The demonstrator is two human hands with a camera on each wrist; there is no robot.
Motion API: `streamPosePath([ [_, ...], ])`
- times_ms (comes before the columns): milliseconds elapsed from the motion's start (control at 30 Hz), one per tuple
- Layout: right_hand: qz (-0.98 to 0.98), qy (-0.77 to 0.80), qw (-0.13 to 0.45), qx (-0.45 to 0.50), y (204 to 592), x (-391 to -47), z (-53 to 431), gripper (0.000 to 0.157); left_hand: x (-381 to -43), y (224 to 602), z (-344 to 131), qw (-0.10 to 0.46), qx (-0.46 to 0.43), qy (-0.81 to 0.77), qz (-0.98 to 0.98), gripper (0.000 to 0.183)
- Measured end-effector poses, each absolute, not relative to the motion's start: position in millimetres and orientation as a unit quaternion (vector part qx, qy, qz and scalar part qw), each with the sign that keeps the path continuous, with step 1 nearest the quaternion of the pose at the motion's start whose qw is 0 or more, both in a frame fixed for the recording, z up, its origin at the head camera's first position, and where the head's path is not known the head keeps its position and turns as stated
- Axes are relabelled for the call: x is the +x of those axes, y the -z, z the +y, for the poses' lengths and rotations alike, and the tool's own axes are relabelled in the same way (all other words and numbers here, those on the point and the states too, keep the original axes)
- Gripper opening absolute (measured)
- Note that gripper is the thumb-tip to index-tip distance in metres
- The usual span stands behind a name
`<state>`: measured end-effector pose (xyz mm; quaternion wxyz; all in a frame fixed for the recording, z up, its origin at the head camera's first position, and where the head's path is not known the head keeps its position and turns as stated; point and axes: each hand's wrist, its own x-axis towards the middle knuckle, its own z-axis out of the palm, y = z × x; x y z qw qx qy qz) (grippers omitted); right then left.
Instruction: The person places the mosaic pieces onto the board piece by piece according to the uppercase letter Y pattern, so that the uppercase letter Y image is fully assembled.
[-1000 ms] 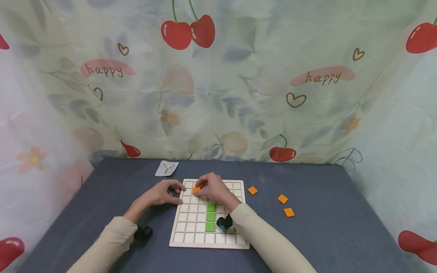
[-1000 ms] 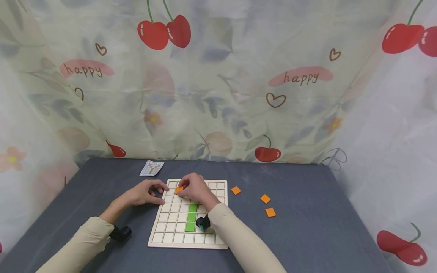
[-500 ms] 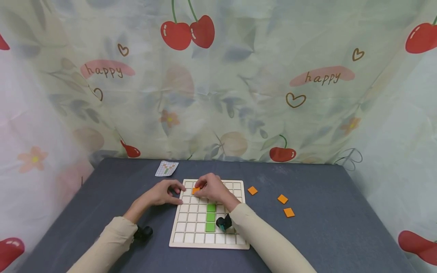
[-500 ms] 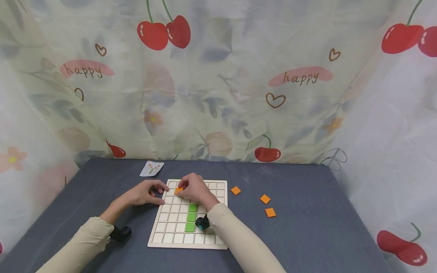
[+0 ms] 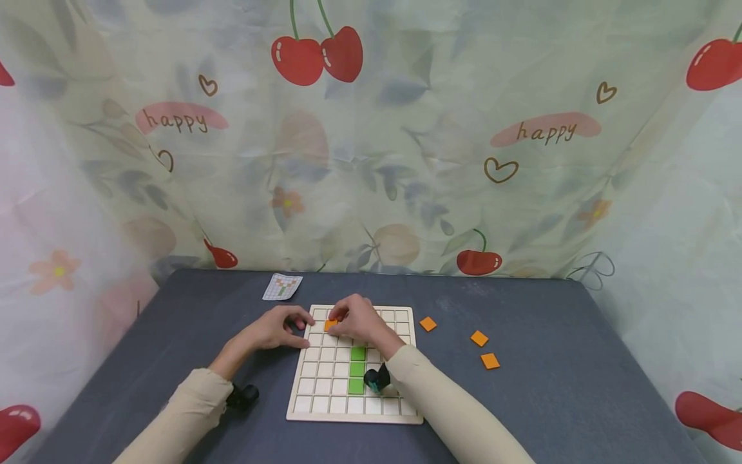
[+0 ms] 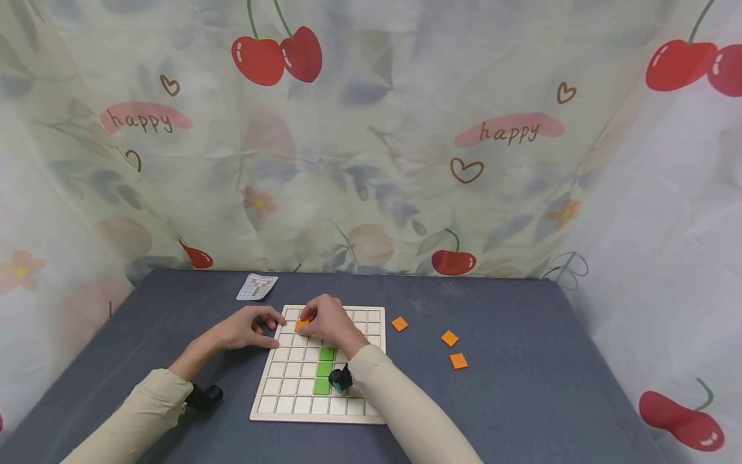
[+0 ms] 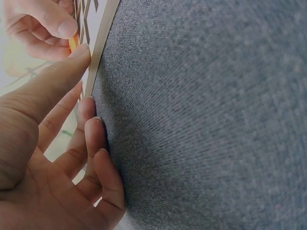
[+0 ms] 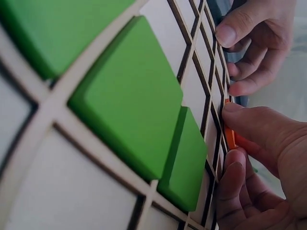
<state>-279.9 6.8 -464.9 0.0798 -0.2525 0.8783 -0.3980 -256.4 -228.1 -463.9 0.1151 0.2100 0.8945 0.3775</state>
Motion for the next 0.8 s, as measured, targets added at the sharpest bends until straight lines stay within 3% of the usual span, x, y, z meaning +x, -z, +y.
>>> streamPosePath([
  [367, 0.864, 0.421, 0.106, -0.256, 466, -283, 14, 0.021, -258, 465, -230, 0.121, 0.211, -0.376, 0.894, 0.036],
  [800, 0.801, 0.495, 0.125, -0.313, 452, -280, 61, 0.027, -257, 464, -229, 0.118, 0.198, -0.372, 0.899, 0.037],
])
